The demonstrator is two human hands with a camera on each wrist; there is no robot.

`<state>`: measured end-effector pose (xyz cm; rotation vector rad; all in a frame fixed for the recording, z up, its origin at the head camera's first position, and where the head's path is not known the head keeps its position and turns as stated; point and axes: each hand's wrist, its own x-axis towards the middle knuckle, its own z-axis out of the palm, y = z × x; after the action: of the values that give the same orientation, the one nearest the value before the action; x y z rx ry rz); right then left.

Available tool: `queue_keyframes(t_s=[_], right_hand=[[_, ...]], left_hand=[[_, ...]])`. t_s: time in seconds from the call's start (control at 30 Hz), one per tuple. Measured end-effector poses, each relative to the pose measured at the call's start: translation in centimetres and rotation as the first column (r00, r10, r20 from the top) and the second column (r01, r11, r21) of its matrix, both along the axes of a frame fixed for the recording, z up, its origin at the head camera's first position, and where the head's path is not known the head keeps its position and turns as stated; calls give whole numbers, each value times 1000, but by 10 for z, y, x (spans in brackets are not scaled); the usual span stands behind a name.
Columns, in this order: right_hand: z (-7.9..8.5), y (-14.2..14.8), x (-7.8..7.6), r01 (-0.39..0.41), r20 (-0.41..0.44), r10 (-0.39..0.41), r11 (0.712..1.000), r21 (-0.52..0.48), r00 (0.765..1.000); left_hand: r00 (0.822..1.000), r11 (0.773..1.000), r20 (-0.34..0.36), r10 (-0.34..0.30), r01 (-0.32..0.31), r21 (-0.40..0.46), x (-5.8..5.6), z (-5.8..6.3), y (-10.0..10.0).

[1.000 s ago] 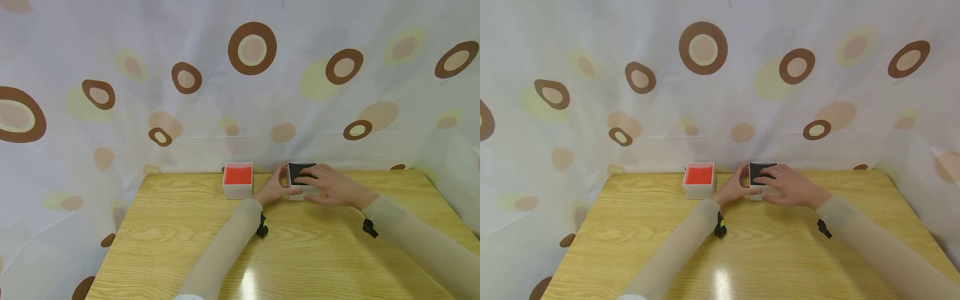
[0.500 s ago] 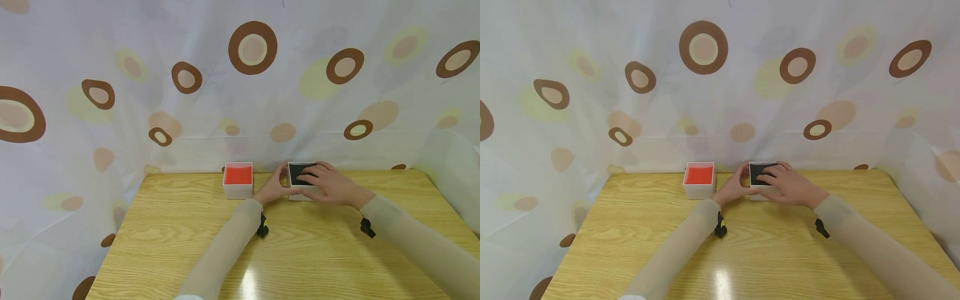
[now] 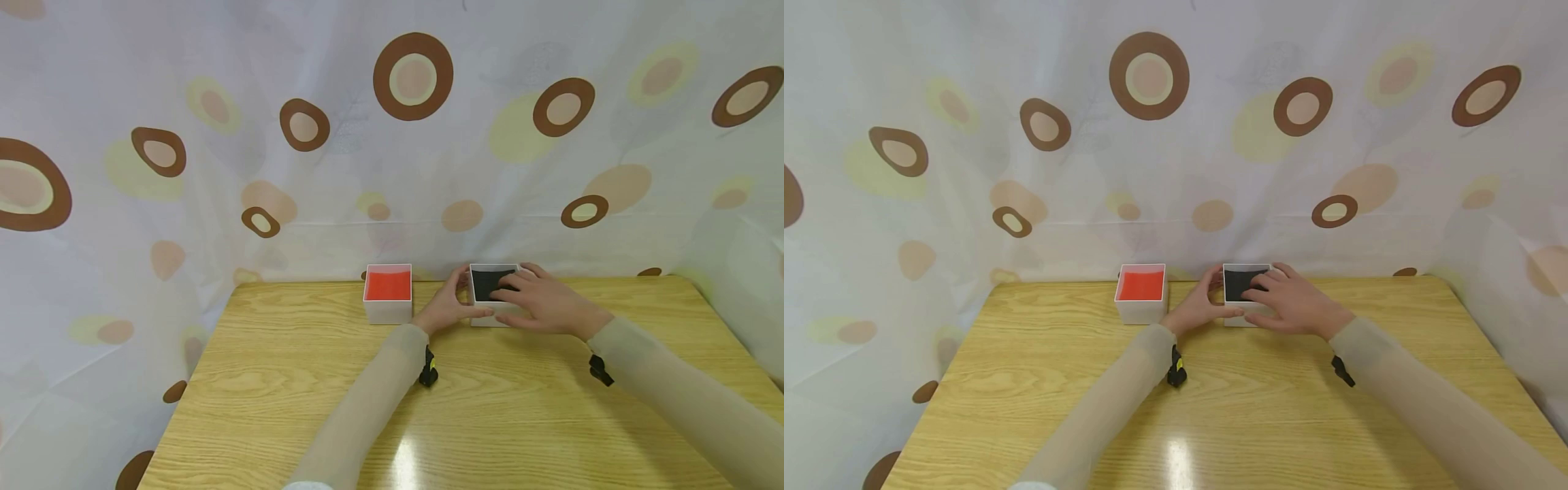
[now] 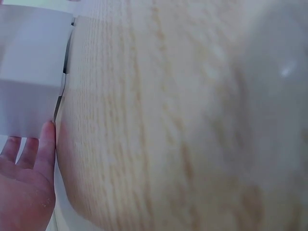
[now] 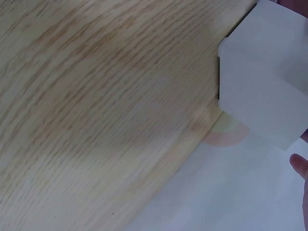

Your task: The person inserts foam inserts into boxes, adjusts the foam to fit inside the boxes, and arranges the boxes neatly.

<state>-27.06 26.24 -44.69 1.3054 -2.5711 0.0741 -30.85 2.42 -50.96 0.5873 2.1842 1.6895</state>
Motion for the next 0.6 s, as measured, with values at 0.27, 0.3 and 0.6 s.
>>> queue_keyframes(t_s=[0.27, 0.3, 0.6], right_hand=[[0, -13, -2, 33, 39, -33, 999, 14, 999], [-1, -14, -3, 42, 48, -44, 999, 27, 998], [4, -6, -6, -1, 23, 2, 999, -46, 1000]], left_hand=[[1000, 1000, -20, -12, 13, 20, -2, -3, -1], [1000, 1000, -20, -13, 14, 17, -2, -3, -1], [1000, 1000, 2, -7, 7, 15, 0, 1, 0]])
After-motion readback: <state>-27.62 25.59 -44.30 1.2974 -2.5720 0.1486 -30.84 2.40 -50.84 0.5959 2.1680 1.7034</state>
